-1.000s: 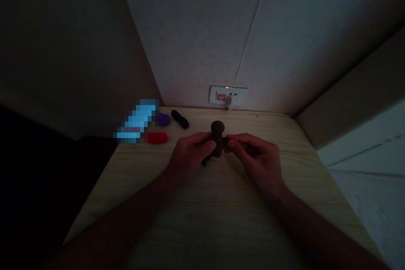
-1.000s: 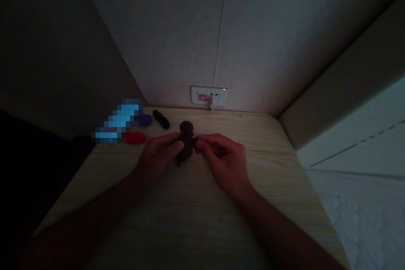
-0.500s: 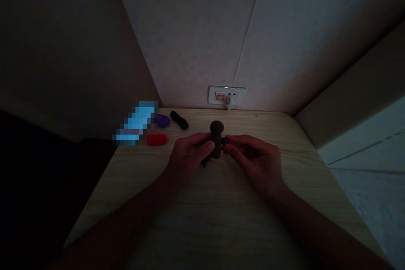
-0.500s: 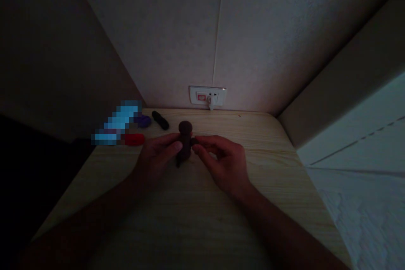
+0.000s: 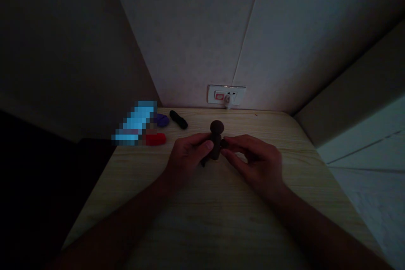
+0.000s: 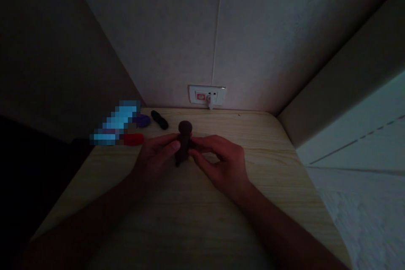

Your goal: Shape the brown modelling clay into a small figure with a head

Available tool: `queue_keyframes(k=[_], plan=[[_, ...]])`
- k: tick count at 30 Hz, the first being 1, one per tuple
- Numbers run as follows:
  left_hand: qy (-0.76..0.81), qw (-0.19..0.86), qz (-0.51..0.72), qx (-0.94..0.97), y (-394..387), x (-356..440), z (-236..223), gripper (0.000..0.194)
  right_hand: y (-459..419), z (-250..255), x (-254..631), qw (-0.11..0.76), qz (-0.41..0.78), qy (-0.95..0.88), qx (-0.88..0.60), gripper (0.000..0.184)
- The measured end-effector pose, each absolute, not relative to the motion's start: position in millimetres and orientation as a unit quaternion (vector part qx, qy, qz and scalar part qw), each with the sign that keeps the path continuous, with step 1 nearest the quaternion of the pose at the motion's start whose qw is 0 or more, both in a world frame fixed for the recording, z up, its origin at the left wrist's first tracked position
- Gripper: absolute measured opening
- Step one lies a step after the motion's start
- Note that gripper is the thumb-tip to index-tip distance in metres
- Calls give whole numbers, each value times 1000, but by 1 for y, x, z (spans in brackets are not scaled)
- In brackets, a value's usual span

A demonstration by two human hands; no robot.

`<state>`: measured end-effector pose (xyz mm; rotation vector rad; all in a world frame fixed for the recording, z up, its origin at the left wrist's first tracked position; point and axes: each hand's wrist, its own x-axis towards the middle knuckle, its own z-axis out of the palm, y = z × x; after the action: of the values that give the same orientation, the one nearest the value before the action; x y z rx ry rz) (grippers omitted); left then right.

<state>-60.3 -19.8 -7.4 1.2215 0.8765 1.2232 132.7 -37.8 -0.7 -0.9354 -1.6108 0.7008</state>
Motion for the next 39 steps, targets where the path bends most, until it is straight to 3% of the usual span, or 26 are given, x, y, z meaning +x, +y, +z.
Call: queue_keyframes(k=[7,16,27,34,39], plan=[[354,581,517,519,-20,-62,-8,29,-36,7,135,527,222,-720,-392,21],[334,586,508,535,-21,-62,-7,31,-37,7,134,545,180,-731,-369,27],[335,572,507,551,-22,-63,-7,29,-38,6,134,547,205,-720,-374,29],[345,568,535,521,-20,-63,-10,32,-38,-3,134,565,287,-668,-389,39],[344,556,527,543,-22,-62,-2,29,-38,3,132,571,283,-661,-397,28]])
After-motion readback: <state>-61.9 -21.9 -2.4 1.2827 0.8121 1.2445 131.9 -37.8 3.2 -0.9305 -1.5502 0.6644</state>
